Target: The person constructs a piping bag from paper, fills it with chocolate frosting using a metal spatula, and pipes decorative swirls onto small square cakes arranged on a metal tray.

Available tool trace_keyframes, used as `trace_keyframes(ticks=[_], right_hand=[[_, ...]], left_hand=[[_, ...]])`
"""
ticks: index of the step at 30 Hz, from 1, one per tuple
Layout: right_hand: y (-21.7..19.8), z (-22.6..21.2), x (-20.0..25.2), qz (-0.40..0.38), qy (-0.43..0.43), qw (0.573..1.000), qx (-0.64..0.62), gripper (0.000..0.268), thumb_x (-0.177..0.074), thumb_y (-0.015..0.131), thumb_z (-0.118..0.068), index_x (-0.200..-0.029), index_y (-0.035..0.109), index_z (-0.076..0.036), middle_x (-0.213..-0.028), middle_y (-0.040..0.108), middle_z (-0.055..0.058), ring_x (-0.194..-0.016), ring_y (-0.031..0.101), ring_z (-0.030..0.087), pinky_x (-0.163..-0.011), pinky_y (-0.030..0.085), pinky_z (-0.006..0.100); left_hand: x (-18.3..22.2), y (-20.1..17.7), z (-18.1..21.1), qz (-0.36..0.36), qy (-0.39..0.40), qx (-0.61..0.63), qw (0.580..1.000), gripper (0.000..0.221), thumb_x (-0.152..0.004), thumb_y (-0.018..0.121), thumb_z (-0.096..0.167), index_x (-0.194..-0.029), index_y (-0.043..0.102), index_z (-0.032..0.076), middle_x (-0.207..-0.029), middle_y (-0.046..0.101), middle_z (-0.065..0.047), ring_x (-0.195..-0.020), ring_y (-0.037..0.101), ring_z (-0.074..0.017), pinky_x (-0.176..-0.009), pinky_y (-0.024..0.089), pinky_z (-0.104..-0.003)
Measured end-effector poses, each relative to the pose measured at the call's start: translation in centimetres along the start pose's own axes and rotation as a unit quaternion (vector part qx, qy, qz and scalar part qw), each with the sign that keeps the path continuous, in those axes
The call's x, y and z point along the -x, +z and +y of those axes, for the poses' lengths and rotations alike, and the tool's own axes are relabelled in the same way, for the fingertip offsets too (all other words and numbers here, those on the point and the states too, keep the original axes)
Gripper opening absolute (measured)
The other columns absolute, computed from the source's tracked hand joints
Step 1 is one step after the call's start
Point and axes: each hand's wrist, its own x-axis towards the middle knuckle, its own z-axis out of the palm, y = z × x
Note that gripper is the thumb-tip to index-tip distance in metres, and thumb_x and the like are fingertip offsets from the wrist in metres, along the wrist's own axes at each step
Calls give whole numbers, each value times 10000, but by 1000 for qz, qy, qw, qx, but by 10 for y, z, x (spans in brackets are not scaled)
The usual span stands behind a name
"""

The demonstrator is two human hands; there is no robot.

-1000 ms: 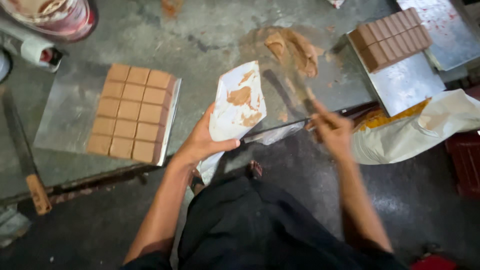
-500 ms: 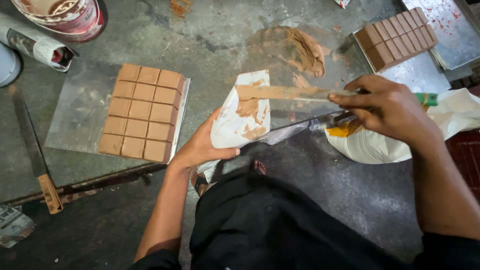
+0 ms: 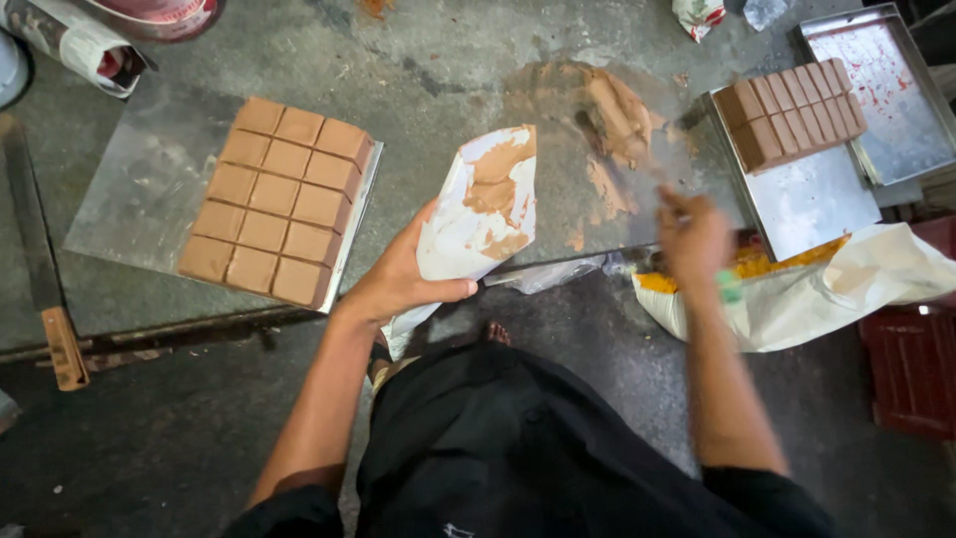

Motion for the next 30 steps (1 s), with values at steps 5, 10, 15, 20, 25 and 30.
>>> trace_keyframes(ticks=[5, 10, 15, 20, 25, 30], right_hand=[[80, -57, 13, -28, -109, 993, -22, 808, -859, 818, -280, -1536, 417, -100, -1559, 389, 273, -1392, 427, 437, -1154, 369, 515], [13, -151, 23, -218, -90, 763, -602, 796, -1069, 601, -360, -1661, 187, -24, -1718, 255, 179, -1583, 281, 318, -1290, 241, 463], [-19, -187, 4, -225, -44, 539, -811, 774, -1100, 511, -447, -1671, 192, -31, -1718, 273, 126, -1608, 248, 277, -1347, 189, 464], [-37, -177, -9, -198, -85, 617, -757, 579, -1155, 489, -373, -1440, 482, 131, -1535, 536, 252, -1548, 462, 281, -1327, 346, 432], [-31, -189, -17, -140, -15, 560, -816, 269, -1160, 573, -195, -1295, 596, 36, -1141, 669, 153, -1010, 655, 210, -877, 550, 342], [-22, -217, -23, -1, 69, 666, -743, 227, -1120, 619, -199, -1183, 598, 18, -1113, 646, 67, -1000, 605, 130, -899, 529, 291]], left_hand=[[-7, 11, 21, -24, 5, 23, 999, 1080, -700, 881, 29, -1609, 299, 9, -1532, 506, -78, -1425, 460, -168, -1201, 358, -340], [-15, 27, 35, -35, -47, 111, 992, 1016, -711, 859, 26, -1584, 339, 18, -1450, 562, -108, -1313, 563, -209, -1071, 508, -391], [-32, 41, 34, -74, -66, 212, 972, 913, -758, 830, 17, -1543, 364, 13, -1315, 609, -135, -1083, 674, -243, -867, 611, -411], [-39, 43, 32, -125, -79, 291, 945, 780, -859, 811, 15, -1533, 420, -41, -1174, 623, -191, -953, 695, -258, -753, 599, -398], [-39, 51, 32, -116, -89, 364, 920, 734, -825, 793, 51, -1467, 436, 38, -1214, 645, -152, -908, 687, -228, -692, 599, -358], [-51, 53, 23, -35, -76, 329, 941, 683, -861, 800, 46, -1455, 463, 21, -1149, 624, -163, -901, 686, -249, -694, 595, -385]])
